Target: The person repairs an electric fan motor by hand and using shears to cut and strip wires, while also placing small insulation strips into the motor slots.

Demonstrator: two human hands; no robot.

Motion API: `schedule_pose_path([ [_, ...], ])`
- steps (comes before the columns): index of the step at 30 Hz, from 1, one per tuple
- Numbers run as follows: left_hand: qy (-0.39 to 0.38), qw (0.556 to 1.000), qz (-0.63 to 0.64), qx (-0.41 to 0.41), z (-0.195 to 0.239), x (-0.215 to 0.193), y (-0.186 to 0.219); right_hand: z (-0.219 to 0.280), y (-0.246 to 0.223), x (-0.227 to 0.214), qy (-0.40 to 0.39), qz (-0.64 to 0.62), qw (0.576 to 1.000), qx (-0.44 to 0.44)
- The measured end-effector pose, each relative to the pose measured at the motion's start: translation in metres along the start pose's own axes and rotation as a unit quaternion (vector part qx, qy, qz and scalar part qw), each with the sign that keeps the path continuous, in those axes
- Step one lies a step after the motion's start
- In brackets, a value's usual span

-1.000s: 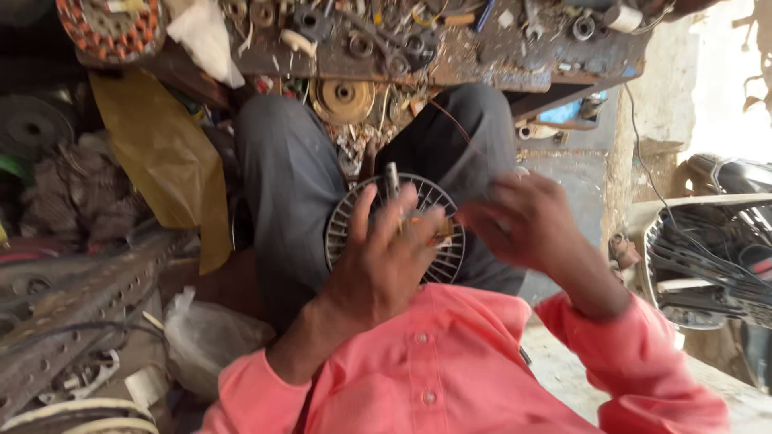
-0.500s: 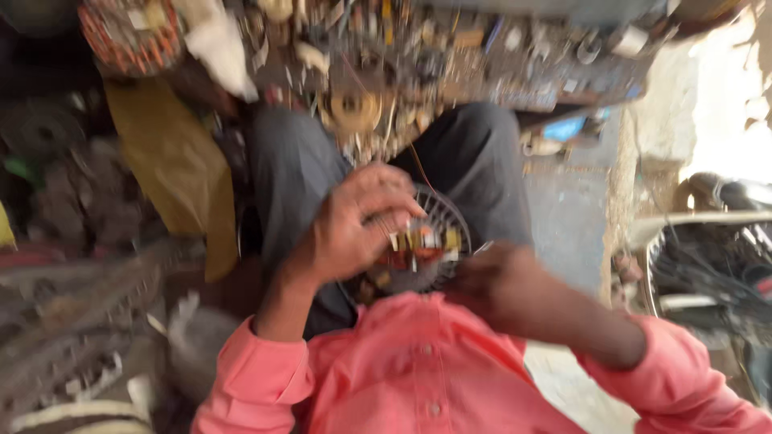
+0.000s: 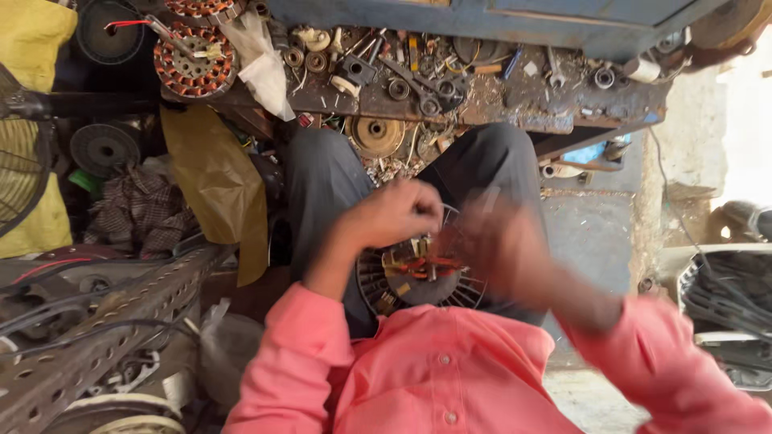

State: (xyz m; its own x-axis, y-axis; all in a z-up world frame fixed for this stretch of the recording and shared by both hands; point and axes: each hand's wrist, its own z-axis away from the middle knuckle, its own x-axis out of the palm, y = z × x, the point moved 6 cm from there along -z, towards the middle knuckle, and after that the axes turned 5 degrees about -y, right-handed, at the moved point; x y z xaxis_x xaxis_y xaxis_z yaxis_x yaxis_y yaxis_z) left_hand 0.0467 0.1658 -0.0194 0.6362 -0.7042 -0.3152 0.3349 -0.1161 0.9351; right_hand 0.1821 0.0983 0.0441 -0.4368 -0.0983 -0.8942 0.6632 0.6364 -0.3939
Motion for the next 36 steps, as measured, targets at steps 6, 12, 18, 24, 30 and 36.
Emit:
schedule_pose_path([
  [6,0.252,0.933,-0.127,0.222,0.087,0.022,0.064,0.062,0.000,-0.016,-0.020,-0.051,0.998,0.023],
  [12,0.267,0.935,0.000,0.234,0.077,0.017,0.070,-0.013,0.055,0.022,0.001,-0.155,0.981,0.118],
  [18,0.065,0.993,-0.095,0.031,0.005,0.000,0.000,-0.018,0.017,-0.003,-0.015,0.014,0.998,0.057],
  [24,0.233,0.952,-0.059,0.188,0.078,0.016,0.049,0.057,-0.020,-0.008,-0.132,-0.046,0.989,0.047],
  [30,0.249,0.924,-0.134,0.256,0.079,0.019,0.085,-0.003,0.067,0.025,-0.014,-0.252,0.958,0.136],
  [36,0.046,0.991,-0.108,0.059,0.002,-0.001,0.003,-0.009,0.029,0.000,-0.004,0.044,0.997,0.057],
])
